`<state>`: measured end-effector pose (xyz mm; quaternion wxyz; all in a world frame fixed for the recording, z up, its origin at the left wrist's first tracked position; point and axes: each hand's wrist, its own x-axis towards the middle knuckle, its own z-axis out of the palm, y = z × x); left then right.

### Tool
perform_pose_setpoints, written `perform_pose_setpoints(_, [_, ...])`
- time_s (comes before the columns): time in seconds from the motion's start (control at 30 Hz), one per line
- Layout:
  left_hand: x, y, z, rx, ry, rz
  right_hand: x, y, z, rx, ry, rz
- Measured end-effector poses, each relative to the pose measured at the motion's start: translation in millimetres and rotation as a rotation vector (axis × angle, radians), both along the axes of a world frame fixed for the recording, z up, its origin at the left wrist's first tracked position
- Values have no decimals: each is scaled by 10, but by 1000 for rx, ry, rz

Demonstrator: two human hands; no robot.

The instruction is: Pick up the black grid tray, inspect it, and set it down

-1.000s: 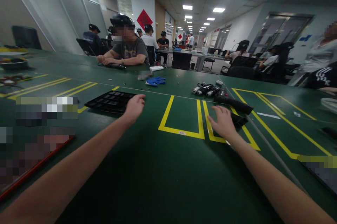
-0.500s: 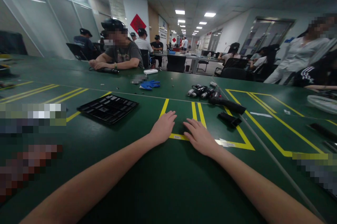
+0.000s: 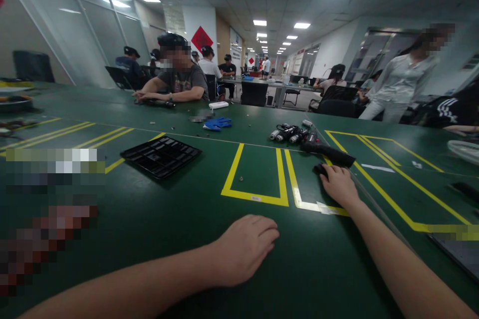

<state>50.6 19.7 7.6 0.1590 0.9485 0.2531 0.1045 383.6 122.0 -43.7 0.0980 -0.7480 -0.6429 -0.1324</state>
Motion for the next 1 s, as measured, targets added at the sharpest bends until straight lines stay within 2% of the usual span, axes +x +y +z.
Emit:
perform_pose_setpoints(0.13, [9, 595, 40, 154, 30, 446, -15, 14, 1, 12, 23, -4])
perform_pose_setpoints(0.2, [-12, 872, 27, 174, 106, 625, -19, 7, 8, 3, 28, -10])
perform_pose_setpoints(0.27, [-43, 1054, -33, 134, 175, 668, -25, -1, 13, 0, 26, -20])
perform_pose_setpoints(0.37, [-103, 1150, -158, 38, 122, 587, -33, -10, 17, 3, 25, -21])
perform_pose_setpoints(0.43, [-171, 1173, -189, -89, -43, 605, -33, -15, 17, -6, 30, -18])
perform_pose_setpoints(0.5, [-298, 1233, -127, -355, -301, 706, -27, -20, 15, -19, 39, -16])
perform_pose_setpoints(0.57, [-516, 1348, 23, -656, -645, 793, -21, -24, 13, -27, 42, -11])
perform_pose_setpoints(0.6, [-663, 1417, 118, -761, -819, 829, -19, -25, 12, -29, 43, -7])
perform_pose_setpoints(0.63, [-829, 1486, 215, -801, -970, 870, -17, -25, 10, -31, 42, -6])
perform_pose_setpoints(0.7, [-1196, 1598, 384, -684, -1089, 1028, -15, -22, 5, -31, 40, -8])
perform_pose_setpoints(0.77, [-1550, 1658, 476, -486, -1032, 1213, -7, -12, -7, -27, 43, -9])
perform_pose_setpoints(0.87, [-1960, 1673, 444, -324, -936, 1363, 27, 18, -49, -22, 46, -4])
perform_pose_setpoints(0.93, [-2132, 1684, 349, -190, -679, 1444, 61, 46, -93, 8, 21, 10])
perform_pose_setpoints(1.0, [-2234, 1724, 249, -41, -242, 1470, 96, 76, -138, 75, -20, 4])
